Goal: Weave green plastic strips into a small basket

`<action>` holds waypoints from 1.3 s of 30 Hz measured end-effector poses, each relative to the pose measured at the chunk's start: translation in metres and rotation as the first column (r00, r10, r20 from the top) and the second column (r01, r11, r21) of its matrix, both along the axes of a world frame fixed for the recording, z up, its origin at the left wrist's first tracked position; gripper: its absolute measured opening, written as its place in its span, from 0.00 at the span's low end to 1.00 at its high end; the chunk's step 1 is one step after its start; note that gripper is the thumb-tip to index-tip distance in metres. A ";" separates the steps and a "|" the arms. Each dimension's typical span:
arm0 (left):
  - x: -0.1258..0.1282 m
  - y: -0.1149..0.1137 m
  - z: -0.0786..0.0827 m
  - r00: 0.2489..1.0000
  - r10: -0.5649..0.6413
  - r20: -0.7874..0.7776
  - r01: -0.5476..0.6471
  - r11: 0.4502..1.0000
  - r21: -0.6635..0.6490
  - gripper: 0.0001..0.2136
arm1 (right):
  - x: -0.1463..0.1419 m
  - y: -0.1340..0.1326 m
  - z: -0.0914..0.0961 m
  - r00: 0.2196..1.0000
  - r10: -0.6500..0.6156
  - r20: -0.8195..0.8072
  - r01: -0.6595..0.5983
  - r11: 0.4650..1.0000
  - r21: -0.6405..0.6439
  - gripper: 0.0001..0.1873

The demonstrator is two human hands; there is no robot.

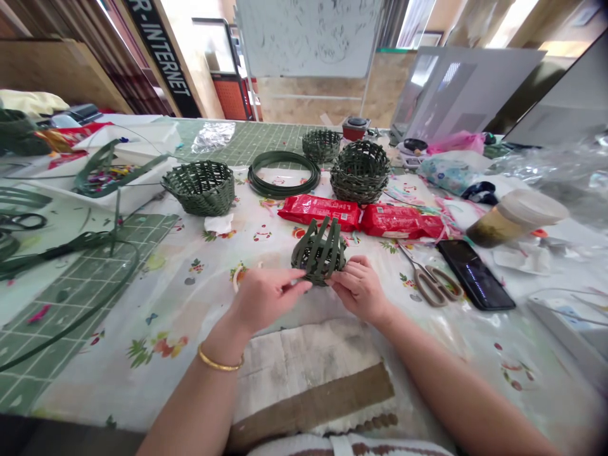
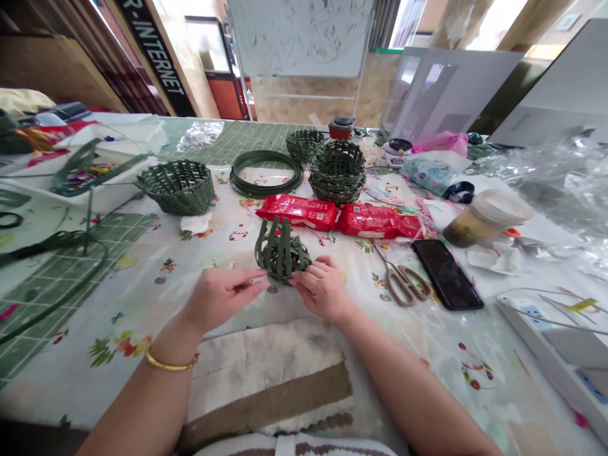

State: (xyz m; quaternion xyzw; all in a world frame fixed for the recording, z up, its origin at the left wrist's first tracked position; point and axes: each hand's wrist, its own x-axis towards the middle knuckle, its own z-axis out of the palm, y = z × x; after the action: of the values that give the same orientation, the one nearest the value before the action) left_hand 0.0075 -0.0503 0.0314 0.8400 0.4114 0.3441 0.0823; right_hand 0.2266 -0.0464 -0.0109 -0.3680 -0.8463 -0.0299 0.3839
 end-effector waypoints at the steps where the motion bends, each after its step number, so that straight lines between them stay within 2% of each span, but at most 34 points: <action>1: 0.004 0.000 -0.003 0.997 -0.075 -0.032 0.074 0.997 -0.019 0.09 | -0.001 0.000 0.000 1.000 0.002 -0.008 -0.002 1.000 0.000 0.06; 2: 0.009 0.000 -0.007 0.995 -0.085 -0.061 0.083 0.996 -0.020 0.10 | -0.001 0.001 -0.001 1.000 0.002 -0.016 -0.002 1.000 -0.001 0.06; 7: 0.022 0.002 -0.022 0.996 0.028 -0.081 -0.021 0.997 0.078 0.08 | -0.001 0.002 -0.001 0.999 0.007 -0.048 -0.007 1.000 0.002 0.06; 13: 0.027 0.001 -0.022 0.995 0.065 -0.073 -0.044 0.966 0.256 0.07 | -0.002 0.003 0.000 0.999 -0.008 -0.039 0.008 1.000 -0.005 0.07; 16: 0.030 -0.001 -0.022 0.992 0.103 -0.074 -0.079 0.956 0.283 0.08 | -0.002 0.003 -0.001 1.000 -0.020 -0.023 0.020 1.000 -0.005 0.07; 21: 0.035 -0.004 -0.023 0.971 0.200 -0.128 -0.166 0.957 0.239 0.10 | -0.001 0.003 -0.002 1.000 -0.007 -0.015 0.007 1.000 -0.011 0.08; 24: 0.036 -0.005 -0.025 0.977 0.198 -0.076 -0.180 0.963 0.199 0.10 | -0.001 0.003 -0.002 1.000 -0.021 -0.015 0.021 0.999 -0.026 0.08; 26: 0.036 -0.005 -0.026 0.984 0.175 -0.016 -0.173 0.982 0.080 0.11 | -0.001 0.004 -0.002 1.000 -0.021 -0.016 0.021 0.999 -0.026 0.07; 28: 0.035 -0.004 -0.027 0.990 0.130 0.048 -0.123 0.985 -0.122 0.12 | 0.000 0.004 -0.003 1.000 -0.009 -0.017 0.009 1.000 -0.028 0.07; 31: 0.032 -0.001 -0.026 0.991 0.071 0.112 -0.026 0.932 -0.362 0.12 | 0.000 0.005 -0.004 1.000 0.005 -0.029 -0.006 0.999 -0.043 0.07; 33: 0.031 0.003 -0.026 0.993 0.067 0.099 -0.024 0.921 -0.388 0.10 | -0.001 0.005 -0.004 0.999 0.008 -0.042 -0.010 0.999 -0.045 0.07; 39: 0.032 0.009 -0.025 0.993 0.112 -0.034 -0.117 0.947 -0.300 0.09 | -0.002 0.005 -0.001 0.998 0.019 -0.058 -0.020 1.000 -0.023 0.06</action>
State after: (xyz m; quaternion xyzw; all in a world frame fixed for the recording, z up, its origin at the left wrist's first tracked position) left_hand 0.0399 -0.0411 0.0062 0.7951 0.5077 0.2748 0.1858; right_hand 0.2242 -0.0416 -0.0123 -0.3650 -0.8387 -0.0054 0.4042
